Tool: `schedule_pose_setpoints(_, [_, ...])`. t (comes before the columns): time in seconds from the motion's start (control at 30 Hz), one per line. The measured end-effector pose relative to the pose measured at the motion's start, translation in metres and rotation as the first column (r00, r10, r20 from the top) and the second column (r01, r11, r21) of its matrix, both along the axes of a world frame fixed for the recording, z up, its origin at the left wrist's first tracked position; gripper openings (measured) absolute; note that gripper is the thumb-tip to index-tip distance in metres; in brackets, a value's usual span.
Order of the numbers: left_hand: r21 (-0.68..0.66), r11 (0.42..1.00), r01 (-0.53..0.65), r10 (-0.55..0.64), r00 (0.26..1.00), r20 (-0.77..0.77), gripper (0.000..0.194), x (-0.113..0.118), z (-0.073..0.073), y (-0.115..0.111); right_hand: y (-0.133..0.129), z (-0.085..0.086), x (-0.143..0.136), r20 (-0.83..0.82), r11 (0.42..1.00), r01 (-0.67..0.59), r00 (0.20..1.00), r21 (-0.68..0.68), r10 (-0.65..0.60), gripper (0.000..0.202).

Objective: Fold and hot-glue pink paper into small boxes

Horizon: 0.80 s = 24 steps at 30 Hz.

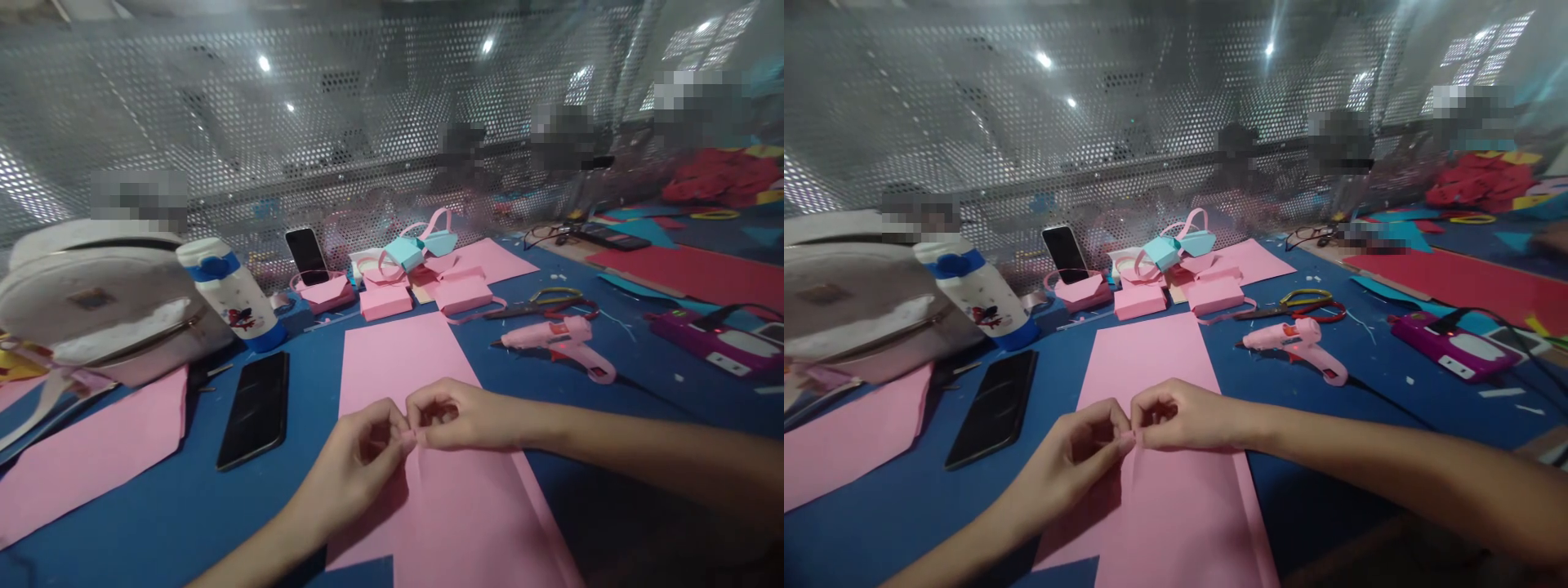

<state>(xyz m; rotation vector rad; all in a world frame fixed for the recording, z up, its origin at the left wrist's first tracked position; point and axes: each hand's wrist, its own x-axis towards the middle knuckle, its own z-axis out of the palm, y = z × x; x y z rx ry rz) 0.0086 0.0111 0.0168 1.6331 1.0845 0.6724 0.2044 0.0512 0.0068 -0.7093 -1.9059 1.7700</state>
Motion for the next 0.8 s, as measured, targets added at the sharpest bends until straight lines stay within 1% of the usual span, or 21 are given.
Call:
schedule_pose_setpoints(0.07, [0.147,0.989,0.019,-0.01,0.998,-0.067,0.023,-0.002,0.0,-0.003,-0.002,-0.001,0.0,-0.026,0.998,0.019,0.999,-0.061,-0.021,0.01])
schedule_pose_setpoints(0.1, [0.23,0.972,0.039,-0.015,0.995,-0.103,0.021,-0.003,0.0,-0.005,-0.003,-0.001,-0.001,-0.041,0.996,0.026,0.999,-0.09,-0.03,0.009])
schedule_pose_setpoints(0.17, [0.38,0.921,0.083,-0.024,0.987,-0.157,0.019,-0.004,-0.001,-0.007,-0.004,0.0,-0.001,-0.07,0.989,0.027,0.997,-0.147,-0.038,0.009])
schedule_pose_setpoints(0.23, [0.459,0.883,0.101,-0.02,0.984,-0.178,0.017,-0.005,-0.002,-0.008,-0.005,0.001,-0.001,-0.09,0.982,0.02,0.995,-0.19,-0.037,0.01])
schedule_pose_setpoints(0.27, [0.462,0.882,0.089,-0.008,0.985,-0.174,0.017,-0.005,-0.002,-0.008,-0.005,0.001,-0.001,-0.095,0.981,0.02,0.995,-0.192,-0.039,0.009])
schedule_pose_setpoints(0.33, [0.388,0.921,0.029,0.026,0.99,-0.136,0.018,-0.005,-0.002,-0.006,-0.005,0.001,-0.001,-0.098,0.987,0.041,0.994,-0.157,-0.057,0.008])
schedule_pose_setpoints(0.4, [0.216,0.976,-0.03,0.044,0.997,-0.059,0.02,-0.004,-0.001,-0.001,-0.004,0.001,-0.002,-0.1,0.993,0.07,0.992,-0.099,-0.08,0.007])
schedule_pose_setpoints(0.47, [0.022,1.0,-0.02,0.019,0.999,0.044,0.025,-0.004,-0.001,0.004,-0.003,-0.001,-0.002,-0.099,0.995,0.08,0.991,-0.056,-0.085,0.009])
schedule_pose_setpoints(0.53, [-0.105,0.994,0.029,-0.016,0.992,0.123,0.033,-0.005,-0.001,0.008,-0.003,-0.002,-0.002,-0.088,0.997,0.074,0.993,-0.035,-0.076,0.012])
schedule_pose_setpoints(0.6, [-0.179,0.982,0.062,-0.036,0.989,0.147,0.04,-0.006,-0.001,0.012,-0.003,-0.003,-0.002,-0.081,0.997,0.072,0.994,-0.025,-0.074,0.017])
schedule_pose_setpoints(0.7, [-0.241,0.968,0.068,-0.037,0.991,0.128,0.042,-0.009,-0.001,0.014,-0.002,-0.004,0.0,-0.056,0.999,0.043,0.998,0.003,-0.043,0.024])
schedule_pose_setpoints(0.8, [-0.209,0.976,0.055,-0.033,0.994,0.105,0.039,-0.009,0.001,0.012,0.0,-0.004,0.003,-0.002,0.997,-0.018,1.0,0.079,0.018,0.026])
